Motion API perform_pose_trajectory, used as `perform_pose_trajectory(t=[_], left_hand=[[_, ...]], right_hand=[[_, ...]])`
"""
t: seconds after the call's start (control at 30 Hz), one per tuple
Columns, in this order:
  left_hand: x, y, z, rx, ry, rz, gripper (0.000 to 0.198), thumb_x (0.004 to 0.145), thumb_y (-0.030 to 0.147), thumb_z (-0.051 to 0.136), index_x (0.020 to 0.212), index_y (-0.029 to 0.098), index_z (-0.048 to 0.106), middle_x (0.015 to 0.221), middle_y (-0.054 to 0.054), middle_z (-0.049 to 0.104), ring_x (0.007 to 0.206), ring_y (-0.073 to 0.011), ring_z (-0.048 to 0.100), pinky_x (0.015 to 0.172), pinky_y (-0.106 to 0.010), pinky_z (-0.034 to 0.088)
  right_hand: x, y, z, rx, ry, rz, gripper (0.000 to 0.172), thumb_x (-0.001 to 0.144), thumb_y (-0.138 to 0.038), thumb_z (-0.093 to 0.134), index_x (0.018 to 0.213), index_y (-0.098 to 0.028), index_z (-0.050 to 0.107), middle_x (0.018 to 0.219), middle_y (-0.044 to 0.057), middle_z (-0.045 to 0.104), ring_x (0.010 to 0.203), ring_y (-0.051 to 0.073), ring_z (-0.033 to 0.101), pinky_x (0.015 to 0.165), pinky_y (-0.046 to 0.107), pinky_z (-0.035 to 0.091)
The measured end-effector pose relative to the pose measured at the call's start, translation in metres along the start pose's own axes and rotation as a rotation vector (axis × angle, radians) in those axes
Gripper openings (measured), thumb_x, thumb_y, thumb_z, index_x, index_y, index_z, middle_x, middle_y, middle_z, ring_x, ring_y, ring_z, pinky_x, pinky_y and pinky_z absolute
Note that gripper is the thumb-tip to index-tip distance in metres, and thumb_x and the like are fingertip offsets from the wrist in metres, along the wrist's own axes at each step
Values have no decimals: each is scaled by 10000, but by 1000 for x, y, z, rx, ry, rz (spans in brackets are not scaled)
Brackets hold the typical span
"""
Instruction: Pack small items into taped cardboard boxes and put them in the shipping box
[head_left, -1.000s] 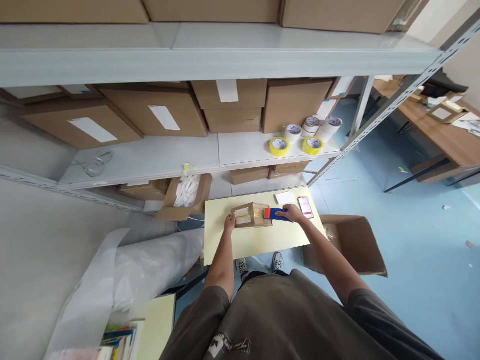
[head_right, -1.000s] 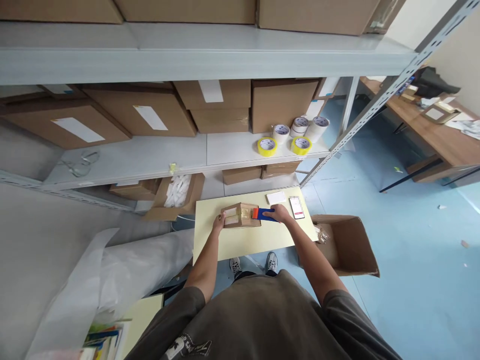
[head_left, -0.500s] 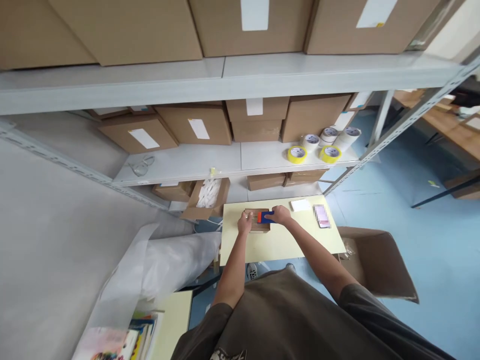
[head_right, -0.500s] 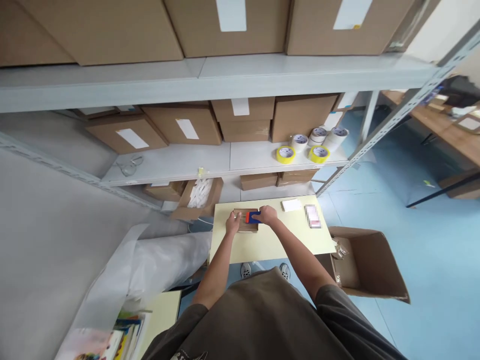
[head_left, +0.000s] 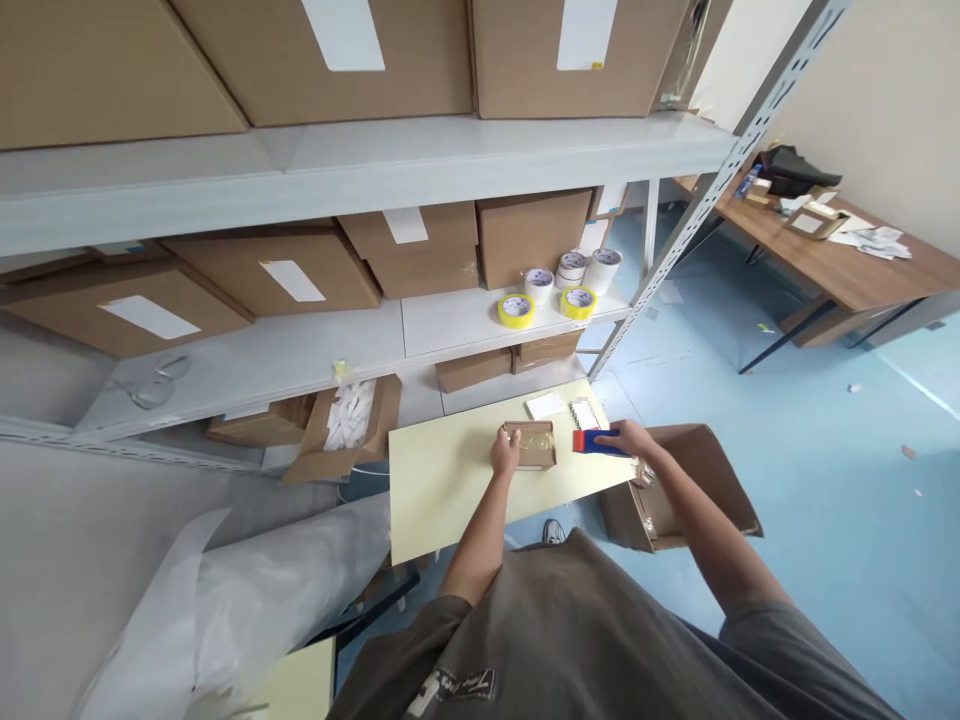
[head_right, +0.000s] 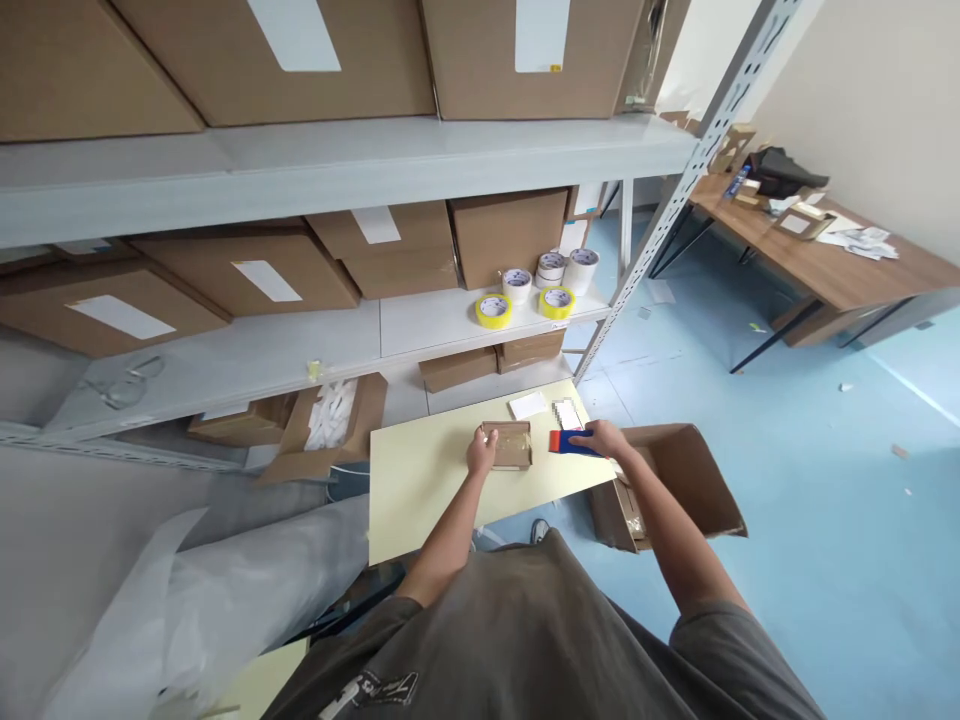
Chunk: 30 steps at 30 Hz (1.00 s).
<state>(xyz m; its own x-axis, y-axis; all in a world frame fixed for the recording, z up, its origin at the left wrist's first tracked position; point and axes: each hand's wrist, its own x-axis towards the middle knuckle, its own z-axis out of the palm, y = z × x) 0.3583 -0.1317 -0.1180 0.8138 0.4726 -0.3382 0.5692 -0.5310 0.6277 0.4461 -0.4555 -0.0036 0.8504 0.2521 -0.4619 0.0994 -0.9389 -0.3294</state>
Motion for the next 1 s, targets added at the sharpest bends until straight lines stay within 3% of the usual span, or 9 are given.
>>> perform_pose_trajectory(t=[0.1, 0.2, 0.4, 0.5, 0.6, 0.67, 0.77, 0.87, 1.0], left_hand=[[5, -7, -5, -13, -8, 21, 536, 1053, 525, 528, 1495, 223, 561, 1313, -152, 754, 1202, -293, 715, 977, -343, 513], [12, -24, -15, -65, -21, 24, 547, 1055, 537, 520, 1501, 222, 555, 1356, -146, 735, 1252, -290, 693, 1017, -349, 510], [39, -95, -69, -209, -37, -77, 501, 1049, 496, 554, 1435, 179, 597, 1465, -166, 667, 1332, -265, 649, 1075, -333, 495], [45, -127, -101, -210, 0, -125, 445, 1056, 500, 533, 1337, 177, 654, 1396, -162, 709, 1265, -269, 683, 1040, -341, 512], [40, -144, -118, -210, -30, -117, 443, 1085, 522, 422, 1148, 207, 727, 1243, -111, 778, 1198, -250, 712, 996, -322, 527], [32, -148, -118, -212, -95, -113, 437, 1079, 526, 428, 1120, 211, 728, 1177, -95, 796, 1149, -246, 728, 961, -317, 537], [23, -146, -106, -237, -88, -126, 390, 1046, 476, 536, 1300, 209, 662, 1283, -114, 765, 1176, -253, 715, 965, -320, 532], [21, -138, -87, -254, -37, -174, 481, 1057, 423, 524, 1480, 194, 534, 1405, -142, 703, 1235, -264, 695, 997, -342, 529], [20, -118, -58, -240, -27, -216, 536, 1079, 414, 465, 1565, 190, 441, 1450, -159, 671, 1276, -279, 682, 1019, -366, 528]], right_hand=[[-5, 34, -6, -9, 25, 57, 503, 819, -683, 761, 714, -193, 715, 683, 66, 705, 666, 211, 654, 590, 279, 379], [-1, 18, 6, -21, 19, 44, 503, 812, -689, 766, 761, -189, 737, 752, 84, 734, 703, 216, 664, 588, 273, 365], [19, -103, 55, 18, 10, -56, 549, 865, -725, 697, 877, -181, 772, 835, 92, 774, 756, 217, 694, 607, 259, 392], [28, -169, 80, -20, -70, -107, 561, 823, -732, 743, 971, -193, 791, 907, 92, 797, 785, 222, 717, 626, 255, 416], [35, -222, 101, -78, -117, -177, 567, 815, -722, 761, 1066, -216, 796, 995, 97, 809, 842, 226, 737, 656, 251, 447], [38, -246, 112, -133, -123, -190, 576, 822, -725, 754, 1086, -215, 796, 1016, 112, 810, 864, 236, 745, 671, 257, 465], [42, -262, 119, -187, -123, -166, 578, 843, -735, 727, 1069, -207, 799, 1030, 125, 808, 876, 243, 751, 674, 263, 481], [46, -257, 118, -197, -112, -143, 575, 859, -732, 714, 1079, -207, 792, 1057, 121, 807, 901, 239, 753, 682, 257, 487], [48, -231, 108, -202, -94, -99, 565, 860, -720, 725, 1064, -197, 790, 1042, 123, 807, 911, 247, 754, 689, 264, 485]])
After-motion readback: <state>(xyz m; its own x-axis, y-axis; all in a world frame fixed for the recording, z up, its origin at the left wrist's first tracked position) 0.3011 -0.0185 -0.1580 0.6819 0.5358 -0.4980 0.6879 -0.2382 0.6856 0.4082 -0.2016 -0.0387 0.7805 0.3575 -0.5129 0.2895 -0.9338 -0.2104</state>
